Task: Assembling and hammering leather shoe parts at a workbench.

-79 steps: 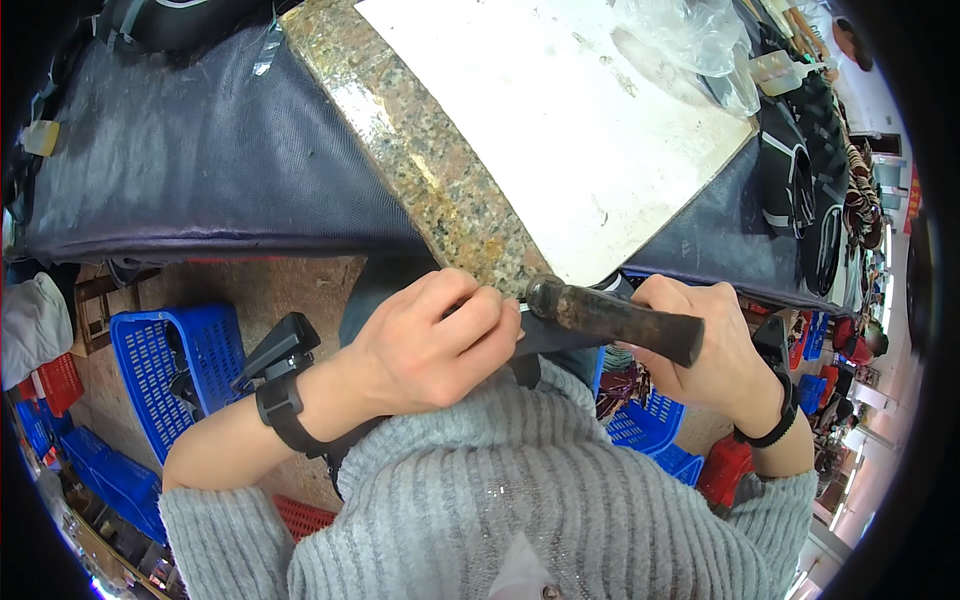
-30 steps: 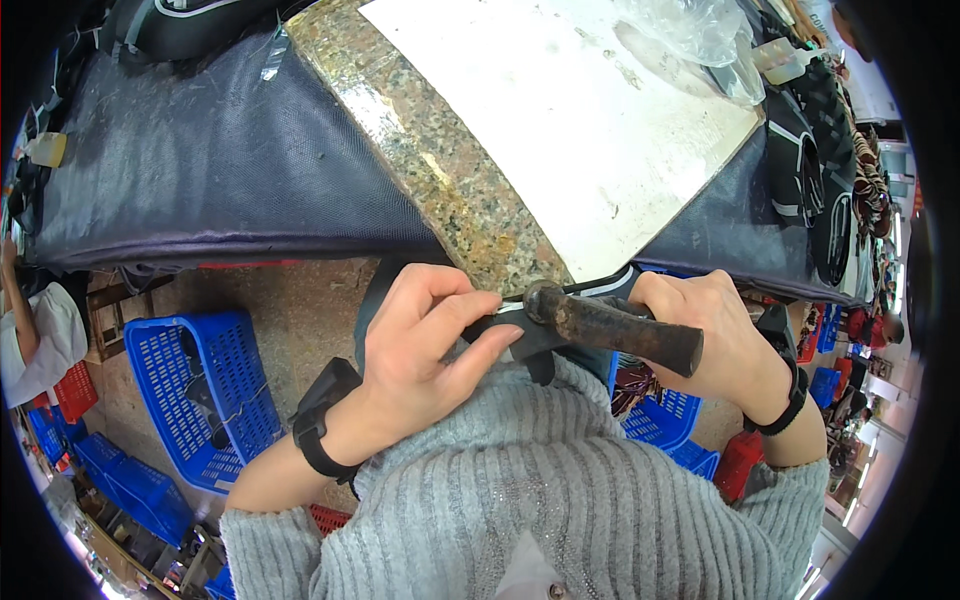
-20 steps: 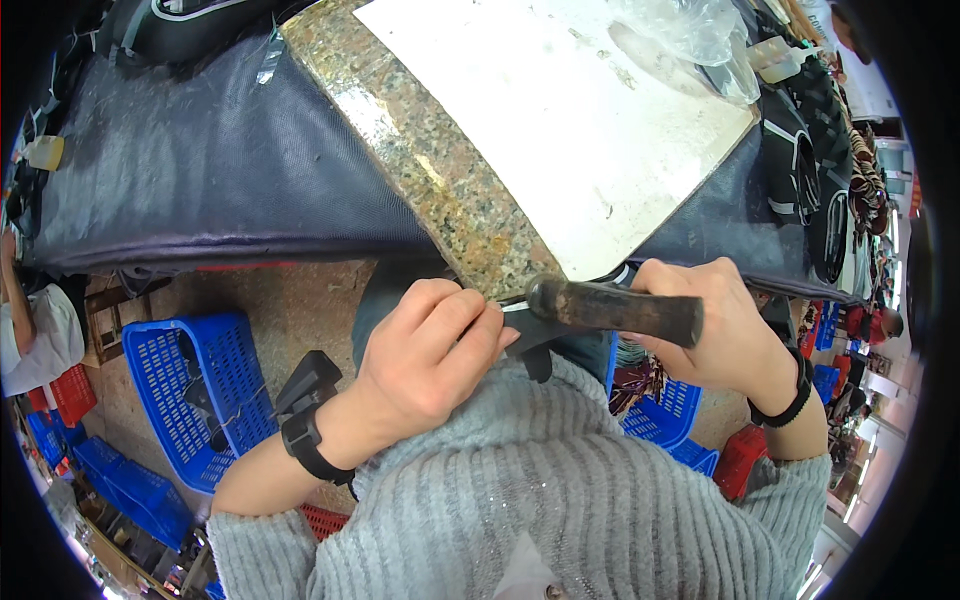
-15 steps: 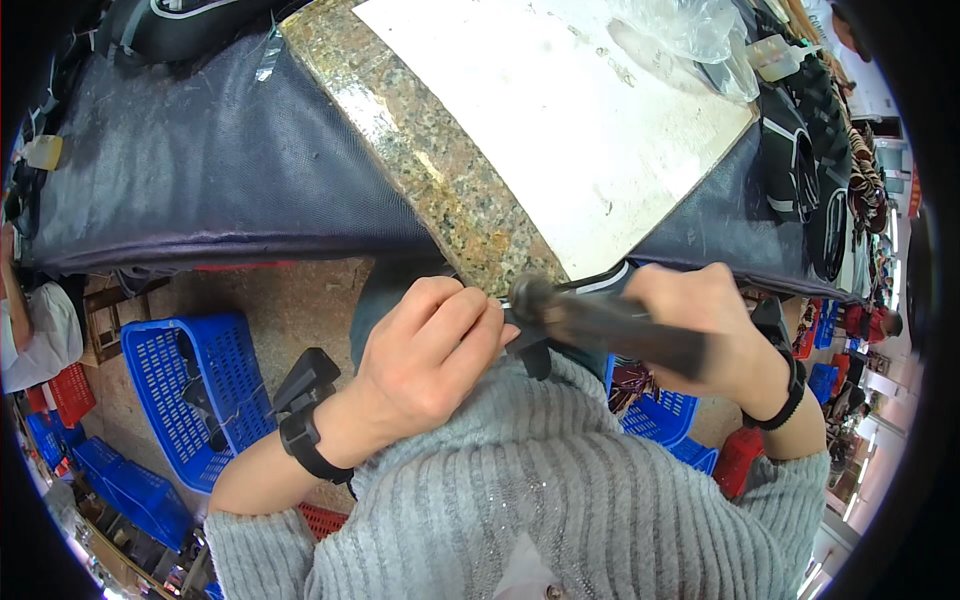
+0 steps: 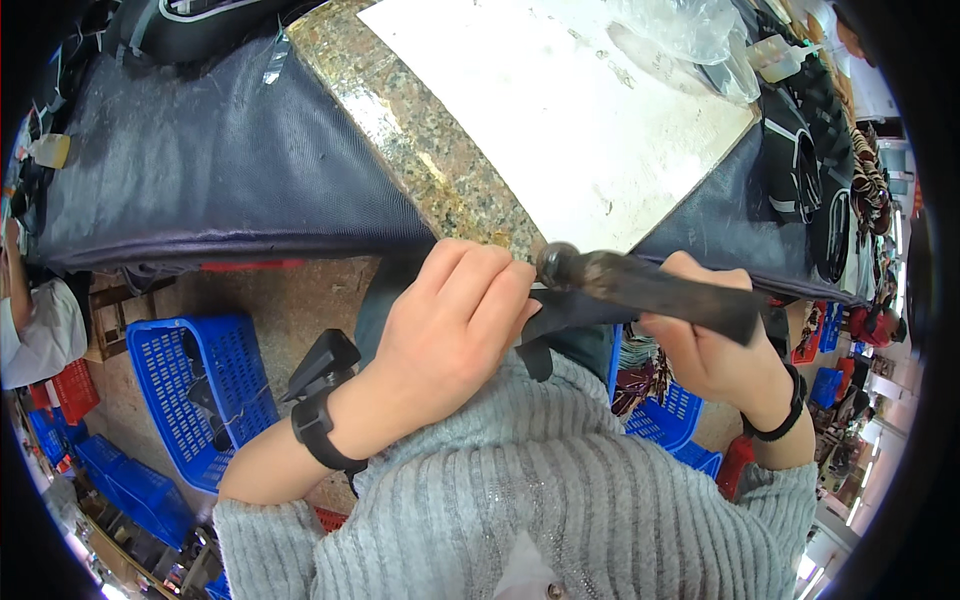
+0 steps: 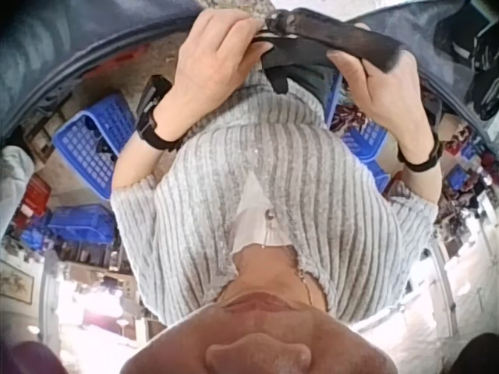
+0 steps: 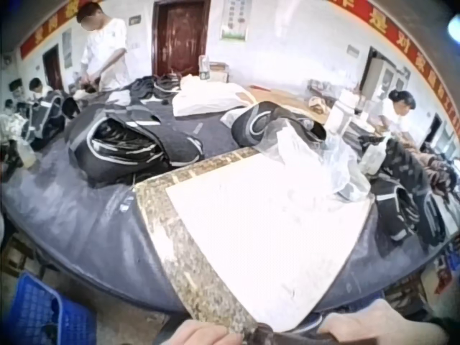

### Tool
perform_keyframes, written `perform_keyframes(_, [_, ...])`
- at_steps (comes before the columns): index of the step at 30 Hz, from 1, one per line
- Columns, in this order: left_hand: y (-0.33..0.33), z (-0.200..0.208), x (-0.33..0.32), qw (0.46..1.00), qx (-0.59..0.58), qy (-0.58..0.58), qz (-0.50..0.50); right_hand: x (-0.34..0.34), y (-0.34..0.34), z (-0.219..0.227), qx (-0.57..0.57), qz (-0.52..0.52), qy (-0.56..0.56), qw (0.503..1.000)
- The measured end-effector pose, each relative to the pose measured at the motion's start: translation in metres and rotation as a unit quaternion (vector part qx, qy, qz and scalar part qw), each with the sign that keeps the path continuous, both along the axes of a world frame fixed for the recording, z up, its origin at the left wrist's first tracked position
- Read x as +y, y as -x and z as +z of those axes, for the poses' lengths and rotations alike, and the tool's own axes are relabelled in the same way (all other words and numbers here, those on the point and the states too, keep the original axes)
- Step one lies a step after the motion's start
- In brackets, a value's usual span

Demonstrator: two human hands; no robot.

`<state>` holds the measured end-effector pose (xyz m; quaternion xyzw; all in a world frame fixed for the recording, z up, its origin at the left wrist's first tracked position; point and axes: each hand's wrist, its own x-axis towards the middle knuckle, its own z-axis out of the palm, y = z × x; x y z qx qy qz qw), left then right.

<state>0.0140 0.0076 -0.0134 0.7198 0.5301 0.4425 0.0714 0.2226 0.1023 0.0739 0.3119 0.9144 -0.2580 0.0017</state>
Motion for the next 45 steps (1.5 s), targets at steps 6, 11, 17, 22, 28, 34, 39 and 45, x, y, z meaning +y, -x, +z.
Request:
perform_keyframes(6, [0.006, -0.004, -0.009, 0.997, -0.013, 0.060, 0.048, -0.002, -0.005, -0.008, -0.069, 0.023, -0.029, 0.997])
perform_keyframes(11, [0.010, -0.012, -0.011, 0.998, -0.005, 0.036, 0.045, 0.001, -0.005, -0.008, -0.093, 0.028, -0.029, 0.995])
perform_keyframes(17, [0.004, -0.015, -0.015, 0.988, 0.135, -0.051, 0.059, 0.004, -0.005, -0.008, -0.084, 0.029, -0.021, 0.996])
perform_keyframes(22, [0.004, -0.018, -0.014, 0.989, 0.126, -0.055, 0.057, 0.003, -0.001, -0.006, 0.019, 0.021, -0.044, 0.999])
perform_keyframes(28, [0.003, -0.019, -0.013, 0.989, 0.120, -0.065, 0.055, 0.006, 0.004, -0.007, -0.024, 0.039, -0.060, 0.997])
perform_keyframes(34, [0.010, -0.017, -0.013, 0.998, 0.019, -0.010, 0.059, 0.006, 0.011, -0.010, -0.080, 0.068, -0.030, 0.994])
perform_keyframes(39, [0.009, -0.020, -0.013, 0.992, 0.090, -0.069, 0.053, 0.009, 0.010, -0.010, -0.081, 0.068, -0.027, 0.994])
perform_keyframes(45, [0.008, -0.024, -0.013, 0.993, 0.077, -0.067, 0.055, 0.008, 0.011, -0.003, 0.056, -0.005, 0.064, 0.996])
